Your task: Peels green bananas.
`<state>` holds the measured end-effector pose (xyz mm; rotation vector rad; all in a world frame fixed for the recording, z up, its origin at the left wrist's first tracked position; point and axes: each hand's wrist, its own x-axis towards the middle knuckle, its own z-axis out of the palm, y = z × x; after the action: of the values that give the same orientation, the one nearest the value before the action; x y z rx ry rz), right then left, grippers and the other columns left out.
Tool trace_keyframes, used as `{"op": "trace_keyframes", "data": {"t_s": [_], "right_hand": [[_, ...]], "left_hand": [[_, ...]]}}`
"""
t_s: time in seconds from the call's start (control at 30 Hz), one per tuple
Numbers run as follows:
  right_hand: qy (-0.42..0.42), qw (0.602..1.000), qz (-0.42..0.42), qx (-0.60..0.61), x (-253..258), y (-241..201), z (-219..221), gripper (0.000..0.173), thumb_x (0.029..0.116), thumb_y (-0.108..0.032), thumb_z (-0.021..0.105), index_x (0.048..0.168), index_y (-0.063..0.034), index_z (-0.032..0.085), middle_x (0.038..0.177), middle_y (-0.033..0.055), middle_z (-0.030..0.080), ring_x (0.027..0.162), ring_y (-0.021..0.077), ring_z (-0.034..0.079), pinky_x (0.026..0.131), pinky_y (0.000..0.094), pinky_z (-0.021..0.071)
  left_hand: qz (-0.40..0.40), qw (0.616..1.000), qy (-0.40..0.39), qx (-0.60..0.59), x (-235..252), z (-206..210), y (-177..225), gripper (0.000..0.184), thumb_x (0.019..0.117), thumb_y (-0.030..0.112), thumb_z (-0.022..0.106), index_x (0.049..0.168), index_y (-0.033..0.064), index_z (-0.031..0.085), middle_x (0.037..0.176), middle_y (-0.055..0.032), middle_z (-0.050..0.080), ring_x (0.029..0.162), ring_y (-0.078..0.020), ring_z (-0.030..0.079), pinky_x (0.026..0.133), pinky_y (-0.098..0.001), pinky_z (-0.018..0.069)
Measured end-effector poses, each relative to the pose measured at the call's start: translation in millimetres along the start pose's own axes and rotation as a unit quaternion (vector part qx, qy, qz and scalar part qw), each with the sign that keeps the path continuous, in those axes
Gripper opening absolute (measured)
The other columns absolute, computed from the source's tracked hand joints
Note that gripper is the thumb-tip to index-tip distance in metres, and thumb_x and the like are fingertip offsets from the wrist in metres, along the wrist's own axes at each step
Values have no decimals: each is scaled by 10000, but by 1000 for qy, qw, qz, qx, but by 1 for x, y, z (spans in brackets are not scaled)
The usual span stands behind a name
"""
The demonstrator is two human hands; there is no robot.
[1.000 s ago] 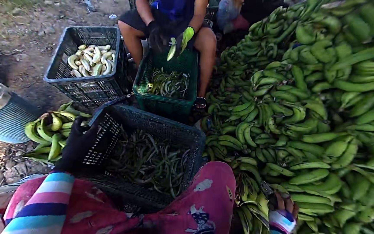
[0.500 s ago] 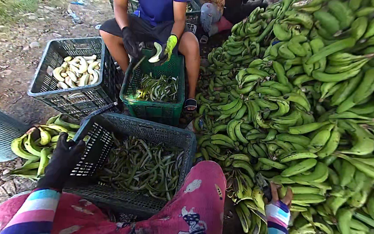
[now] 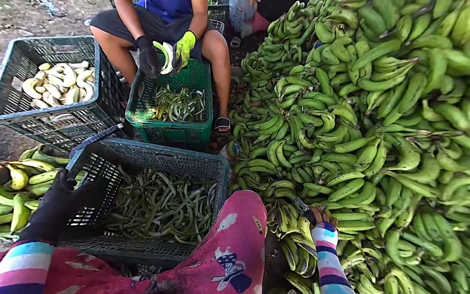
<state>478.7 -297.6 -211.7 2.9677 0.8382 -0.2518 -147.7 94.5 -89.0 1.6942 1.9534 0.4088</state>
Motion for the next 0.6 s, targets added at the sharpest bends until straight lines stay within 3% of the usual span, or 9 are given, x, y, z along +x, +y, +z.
{"op": "trace_keyframes", "data": {"t_s": [0.07,0.17,0.23,0.33,0.37,0.47,0.53,0.6], "right_hand": [[37,999,-7,20,-5,7,-4,616,930,-72,686,1500,-259,545,1602,141,445,1455,506,385,1108,650,394],[94,990,-5,108,-19,14,-26,578,888,-47,744,1443,-101,591,1509,237,525,1408,470,474,1202,614,299],[114,980,29,158,-29,17,-47,555,892,-53,729,1430,-68,596,1461,237,569,1368,437,525,1174,594,352],[99,970,101,200,-40,10,-79,574,942,-109,690,1494,-94,532,1396,236,617,1276,417,606,1083,616,435],[85,968,117,205,-43,6,-84,593,953,-130,680,1518,-109,503,1393,234,619,1271,417,608,1076,615,438],[60,962,140,227,-46,-6,-86,643,953,-170,674,1556,-139,453,1417,205,610,1296,380,597,1104,580,433],[56,959,147,236,-42,-15,-86,638,951,-179,680,1549,-148,461,1395,192,628,1283,364,607,1094,566,445],[52,958,157,234,-40,-22,-90,633,946,-182,689,1541,-169,474,1365,189,647,1263,359,621,1079,565,454]], "left_hand": [[5,1000,-8,8,3,0,-5,737,1044,417,548,1628,150,185,1411,-250,559,1265,-492,542,1008,-724,389],[25,999,-9,-28,0,0,-10,704,1045,405,556,1612,157,220,1364,-265,580,1214,-511,564,965,-750,402],[37,998,-11,-49,-2,0,-10,709,1039,389,567,1610,171,207,1363,-270,575,1205,-525,561,941,-766,405],[20,997,-33,-68,-13,-4,10,691,1055,322,557,1610,136,190,1401,-278,542,1235,-518,541,976,-740,398],[1,996,-49,-72,-30,-13,34,676,1070,286,530,1617,107,175,1441,-281,513,1282,-512,512,1019,-720,369],[17,990,-61,-127,-69,-28,74,605,1080,211,497,1584,51,203,1445,-298,484,1236,-468,539,988,-652,418],[12,982,-63,-179,-73,-32,74,626,1074,182,499,1598,87,171,1475,-290,443,1243,-440,520,995,-624,408],[30,976,-46,-211,-50,-25,38,649,1050,218,554,1596,133,213,1446,-259,490,1208,-396,558,986,-596,434]]}}
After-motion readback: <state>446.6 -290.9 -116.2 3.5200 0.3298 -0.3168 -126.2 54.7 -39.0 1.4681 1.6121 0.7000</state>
